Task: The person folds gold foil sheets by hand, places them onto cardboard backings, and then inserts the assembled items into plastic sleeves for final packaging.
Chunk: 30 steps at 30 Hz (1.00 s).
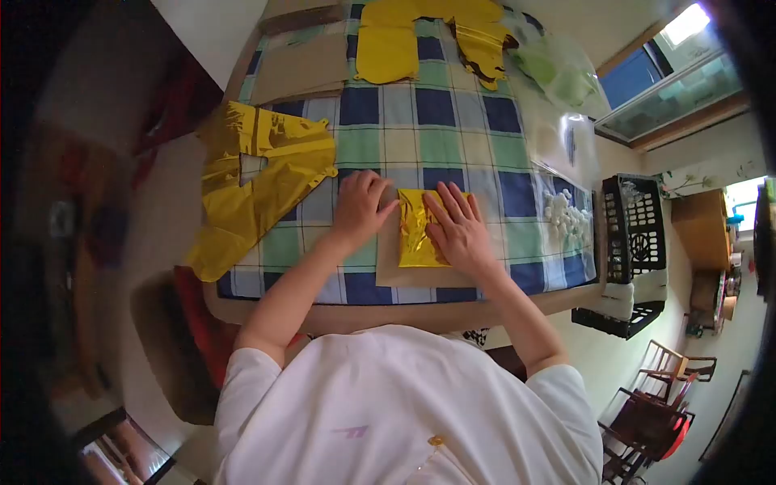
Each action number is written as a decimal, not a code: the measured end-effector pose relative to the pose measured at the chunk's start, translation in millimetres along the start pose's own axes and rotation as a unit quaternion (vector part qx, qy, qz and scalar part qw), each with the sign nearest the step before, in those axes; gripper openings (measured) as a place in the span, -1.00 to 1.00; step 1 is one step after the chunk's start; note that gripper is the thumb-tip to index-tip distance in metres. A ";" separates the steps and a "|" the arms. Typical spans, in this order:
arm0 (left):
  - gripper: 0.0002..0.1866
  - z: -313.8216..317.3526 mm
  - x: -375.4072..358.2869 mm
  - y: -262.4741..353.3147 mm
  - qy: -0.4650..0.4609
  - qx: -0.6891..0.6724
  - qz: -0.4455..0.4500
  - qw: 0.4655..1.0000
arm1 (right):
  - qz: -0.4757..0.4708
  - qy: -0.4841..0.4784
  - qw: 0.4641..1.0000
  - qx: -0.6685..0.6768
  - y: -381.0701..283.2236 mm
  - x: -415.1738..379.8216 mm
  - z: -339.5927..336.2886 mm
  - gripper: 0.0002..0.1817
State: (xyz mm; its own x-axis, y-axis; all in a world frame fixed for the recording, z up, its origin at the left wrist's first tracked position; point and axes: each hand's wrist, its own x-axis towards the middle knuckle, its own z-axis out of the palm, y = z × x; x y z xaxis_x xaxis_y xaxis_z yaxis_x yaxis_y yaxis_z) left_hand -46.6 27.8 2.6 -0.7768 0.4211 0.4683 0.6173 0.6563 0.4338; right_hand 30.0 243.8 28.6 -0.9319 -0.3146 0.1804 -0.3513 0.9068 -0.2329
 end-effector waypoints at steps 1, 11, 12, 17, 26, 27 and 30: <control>-0.70 -0.8 2.0 -1.2 -0.007 -0.005 -0.014 1.000 | -0.002 0.000 1.000 -0.006 0.7 -0.4 1.3 -0.43; -0.83 8.5 24.0 -0.5 -0.091 -0.077 -0.081 0.990 | -0.006 0.003 1.000 -0.023 -0.2 -2.1 1.2 -0.44; -0.85 6.5 22.9 1.9 -0.088 -0.069 -0.079 0.991 | -0.011 -0.001 1.000 -0.025 -0.1 -4.3 1.4 -0.44; -0.81 3.7 29.4 37.4 -0.017 0.061 -0.081 0.995 | -0.022 0.002 0.999 -0.037 2.6 -9.1 4.0 -0.42; -0.35 44.7 -19.8 73.8 -0.084 0.029 -0.010 0.996 | 0.002 -0.002 1.000 -0.013 5.2 -10.8 6.1 -0.38; -0.32 36.7 -25.3 69.9 -0.097 0.032 -0.020 0.995 | 0.000 0.003 1.000 -0.011 5.3 -13.3 9.3 -0.38; -0.21 24.6 -32.6 53.5 -0.122 0.078 -0.041 0.989 | 0.008 0.022 1.000 -0.005 11.0 -10.7 12.9 -0.38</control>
State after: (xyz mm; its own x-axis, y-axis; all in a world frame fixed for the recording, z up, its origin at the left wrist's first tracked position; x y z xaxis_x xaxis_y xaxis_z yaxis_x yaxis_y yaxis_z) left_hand 8.7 64.7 -8.5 -0.8421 0.4882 0.2291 0.5390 0.7750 0.3298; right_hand 34.9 253.5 11.7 -0.9327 -0.2872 0.2181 -0.3347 0.9146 -0.2271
